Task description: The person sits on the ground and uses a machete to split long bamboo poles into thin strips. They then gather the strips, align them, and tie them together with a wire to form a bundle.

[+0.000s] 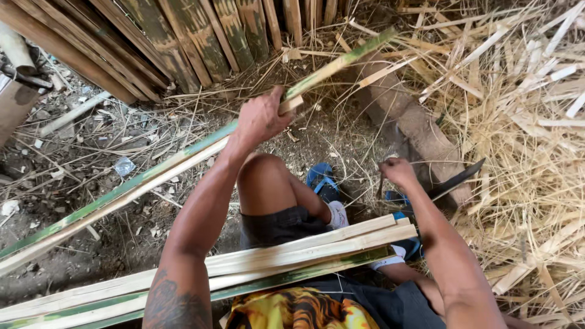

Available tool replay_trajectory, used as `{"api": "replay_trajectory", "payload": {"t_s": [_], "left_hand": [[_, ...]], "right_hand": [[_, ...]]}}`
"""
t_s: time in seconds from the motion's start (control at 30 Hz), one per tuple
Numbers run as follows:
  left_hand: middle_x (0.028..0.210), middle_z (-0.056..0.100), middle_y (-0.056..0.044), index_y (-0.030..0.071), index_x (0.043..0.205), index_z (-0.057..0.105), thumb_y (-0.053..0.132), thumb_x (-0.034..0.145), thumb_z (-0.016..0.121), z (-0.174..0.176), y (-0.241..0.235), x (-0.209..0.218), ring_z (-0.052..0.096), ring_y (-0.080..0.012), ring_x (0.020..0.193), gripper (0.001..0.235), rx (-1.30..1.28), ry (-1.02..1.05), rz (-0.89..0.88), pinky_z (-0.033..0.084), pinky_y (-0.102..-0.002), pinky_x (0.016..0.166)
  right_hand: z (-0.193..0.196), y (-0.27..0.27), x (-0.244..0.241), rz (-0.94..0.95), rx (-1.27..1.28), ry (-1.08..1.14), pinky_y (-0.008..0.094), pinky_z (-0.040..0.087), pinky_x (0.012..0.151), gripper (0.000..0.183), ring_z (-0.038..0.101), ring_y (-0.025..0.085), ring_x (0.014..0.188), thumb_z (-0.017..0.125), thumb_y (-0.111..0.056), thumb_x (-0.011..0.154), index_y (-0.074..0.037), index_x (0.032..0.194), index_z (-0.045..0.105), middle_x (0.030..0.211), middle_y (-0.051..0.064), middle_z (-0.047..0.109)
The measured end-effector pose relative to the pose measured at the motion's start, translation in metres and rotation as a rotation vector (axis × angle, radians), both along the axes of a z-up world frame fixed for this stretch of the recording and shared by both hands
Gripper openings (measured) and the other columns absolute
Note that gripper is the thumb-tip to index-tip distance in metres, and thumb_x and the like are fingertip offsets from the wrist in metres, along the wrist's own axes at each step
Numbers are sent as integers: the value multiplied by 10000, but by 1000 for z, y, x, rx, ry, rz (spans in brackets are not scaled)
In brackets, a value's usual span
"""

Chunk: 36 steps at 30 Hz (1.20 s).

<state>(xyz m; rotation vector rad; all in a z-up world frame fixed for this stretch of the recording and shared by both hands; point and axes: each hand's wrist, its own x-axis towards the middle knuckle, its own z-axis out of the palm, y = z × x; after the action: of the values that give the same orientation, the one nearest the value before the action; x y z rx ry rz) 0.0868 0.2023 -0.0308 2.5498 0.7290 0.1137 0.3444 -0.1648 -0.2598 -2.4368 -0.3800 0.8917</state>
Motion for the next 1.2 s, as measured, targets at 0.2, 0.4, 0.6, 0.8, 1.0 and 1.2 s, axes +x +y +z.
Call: {"api": "replay_trajectory", "payload": {"t_s": [0.2, 0.4, 0.6, 0.8, 1.0, 1.2], "left_hand": [[887, 747, -231, 8, 1253, 605, 287, 769, 720, 56, -14, -25, 739, -355, 778, 571, -178, -26, -201, 588, -448, 752], [998, 704, -320, -152, 1340, 515, 312, 756, 821, 85, -21, -38, 740, -395, 908, 806, -13, -314, -306, 585, -433, 855], [1037, 723, -283, -53, 1283, 602, 356, 756, 834, 108, -31, -43, 720, -398, 929, 707, -116, -151, -138, 566, -450, 842], [1039, 742, -213, 0, 1207, 662, 286, 730, 813, 104, -33, -46, 730, -360, 921, 576, -163, -175, -136, 573, -444, 836], [1119, 663, -188, -14, 1158, 675, 279, 708, 846, 91, -49, -42, 689, -367, 987, 564, -190, -228, -217, 562, -439, 864], [1090, 638, -179, -19, 1245, 643, 270, 697, 848, 102, -61, -51, 677, -376, 977, 652, -180, -138, -176, 551, -464, 852]], "right_hand": [[148, 65, -17, -65, 310, 28, 244, 492, 529, 165, 624, 106, 669, 651, -171, 1023, -78, 1113, 754, 860, 75, 716], [294, 137, -66, 528, 177, 25, 299, 476, 551, 550, 550, 133, 615, 688, -301, 898, -301, 1441, 594, 877, 64, 676], [255, 223, -198, 1058, 145, 33, 436, 557, 856, 461, 702, 282, 931, 730, -493, 908, -85, 1121, 732, 1014, 143, 746], [210, 205, -152, 1012, 164, -184, 448, 586, 791, 265, 690, 291, 812, 668, -293, 960, -64, 1064, 752, 903, 162, 757], [244, 170, -145, 799, 135, -64, 446, 557, 834, 447, 706, 284, 870, 751, -395, 865, -154, 1233, 672, 976, 146, 753], [208, 201, -240, 1083, 433, -282, 431, 553, 931, 358, 726, 308, 1016, 724, -381, 931, -84, 1131, 710, 1044, 147, 752]]}}
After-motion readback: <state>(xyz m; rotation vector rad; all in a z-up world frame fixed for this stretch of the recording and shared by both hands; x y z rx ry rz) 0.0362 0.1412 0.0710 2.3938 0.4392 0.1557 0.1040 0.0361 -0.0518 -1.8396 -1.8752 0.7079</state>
